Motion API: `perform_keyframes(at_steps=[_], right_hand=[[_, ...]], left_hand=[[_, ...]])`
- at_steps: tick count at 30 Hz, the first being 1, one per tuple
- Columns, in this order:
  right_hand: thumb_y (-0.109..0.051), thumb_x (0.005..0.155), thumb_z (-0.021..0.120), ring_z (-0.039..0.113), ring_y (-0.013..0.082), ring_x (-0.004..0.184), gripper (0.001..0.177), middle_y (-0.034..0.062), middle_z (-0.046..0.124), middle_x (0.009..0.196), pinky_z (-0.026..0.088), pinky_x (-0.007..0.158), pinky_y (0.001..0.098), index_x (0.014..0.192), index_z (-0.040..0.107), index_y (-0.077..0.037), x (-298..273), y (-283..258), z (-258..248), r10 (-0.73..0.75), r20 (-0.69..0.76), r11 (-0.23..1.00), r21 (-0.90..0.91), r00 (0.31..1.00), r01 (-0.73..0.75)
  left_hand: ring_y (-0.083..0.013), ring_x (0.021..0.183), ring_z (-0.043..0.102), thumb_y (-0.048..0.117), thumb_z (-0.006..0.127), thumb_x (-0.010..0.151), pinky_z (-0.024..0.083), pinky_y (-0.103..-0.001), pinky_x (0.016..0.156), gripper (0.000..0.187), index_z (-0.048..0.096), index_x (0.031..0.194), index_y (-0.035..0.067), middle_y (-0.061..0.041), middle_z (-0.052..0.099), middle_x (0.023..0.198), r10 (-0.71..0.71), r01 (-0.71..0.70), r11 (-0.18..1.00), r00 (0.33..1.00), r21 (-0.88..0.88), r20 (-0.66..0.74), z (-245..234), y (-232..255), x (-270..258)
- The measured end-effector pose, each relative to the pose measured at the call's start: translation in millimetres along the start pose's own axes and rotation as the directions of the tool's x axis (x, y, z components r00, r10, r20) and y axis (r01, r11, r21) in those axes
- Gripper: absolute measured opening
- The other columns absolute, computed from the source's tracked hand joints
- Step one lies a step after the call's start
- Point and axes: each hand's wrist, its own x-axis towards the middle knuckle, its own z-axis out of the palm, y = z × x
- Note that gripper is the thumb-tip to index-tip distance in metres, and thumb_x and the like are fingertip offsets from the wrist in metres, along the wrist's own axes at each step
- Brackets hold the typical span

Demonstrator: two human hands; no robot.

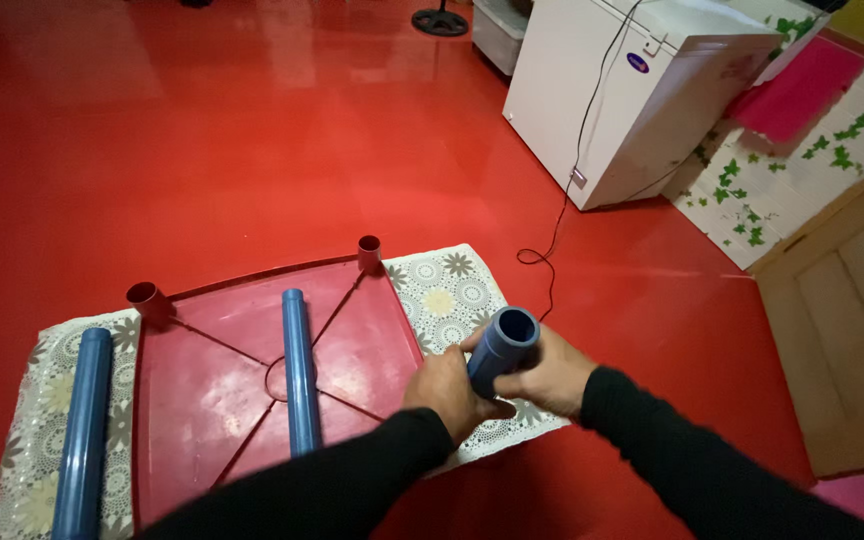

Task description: The person assembles a table by inserting blue plastic poles into red metal sockets on an inverted tabletop. They repeatedly pick up poles, align them with the sockets, and push them in until seated.

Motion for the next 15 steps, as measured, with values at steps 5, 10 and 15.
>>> perform_keyframes(at_steps=[5, 10, 15], right_hand=[[0.005, 0.065, 0.073, 0.065, 0.0213, 0.125, 0.056, 0.0046, 0.071, 0.125, 0.052, 0.111, 0.0391, 0.119, 0.065, -0.011, 7.4, -28.7, -11.2, 0.063, 0.212, 0.980, -0.200, 0.975, -0.020], [0.006, 0.065, 0.074, 0.064, 0.0192, 0.126, 0.057, 0.0022, 0.070, 0.125, 0.051, 0.113, 0.0386, 0.118, 0.064, -0.014, 7.4, -38.1, -9.1, 0.116, 0.227, 0.971, -0.229, 0.967, -0.063], [0.008, 0.065, 0.071, 0.066, 0.0237, 0.124, 0.057, 0.0055, 0.071, 0.125, 0.055, 0.108, 0.0433, 0.118, 0.066, -0.012, 0.5, -36.6, -9.2, 0.084, 0.215, 0.974, -0.225, 0.973, -0.034]], left_hand=[[-0.0316, 0.097, 0.074, 0.038, 0.096, 0.065, 0.059, -0.042, 0.088, 0.070, 0.064, 0.113, -0.003, -0.021, 0.075, 0.103, -0.101, 0.095, 0.994, 0.988, -0.055, -0.115, 9.4, -3.2, -11.5], [-0.0314, 0.099, 0.074, 0.036, 0.096, 0.064, 0.058, -0.040, 0.091, 0.077, 0.059, 0.119, -0.003, -0.021, 0.074, 0.107, -0.047, 0.043, 0.997, 0.996, -0.059, -0.075, 10.6, -11.6, -2.2], [-0.0338, 0.106, 0.070, 0.027, 0.094, 0.063, 0.056, -0.039, 0.096, 0.082, 0.053, 0.129, 0.001, -0.021, 0.070, 0.111, 0.172, -0.177, 0.984, 0.963, 0.007, 0.208, 5.5, -37.3, 26.9]])
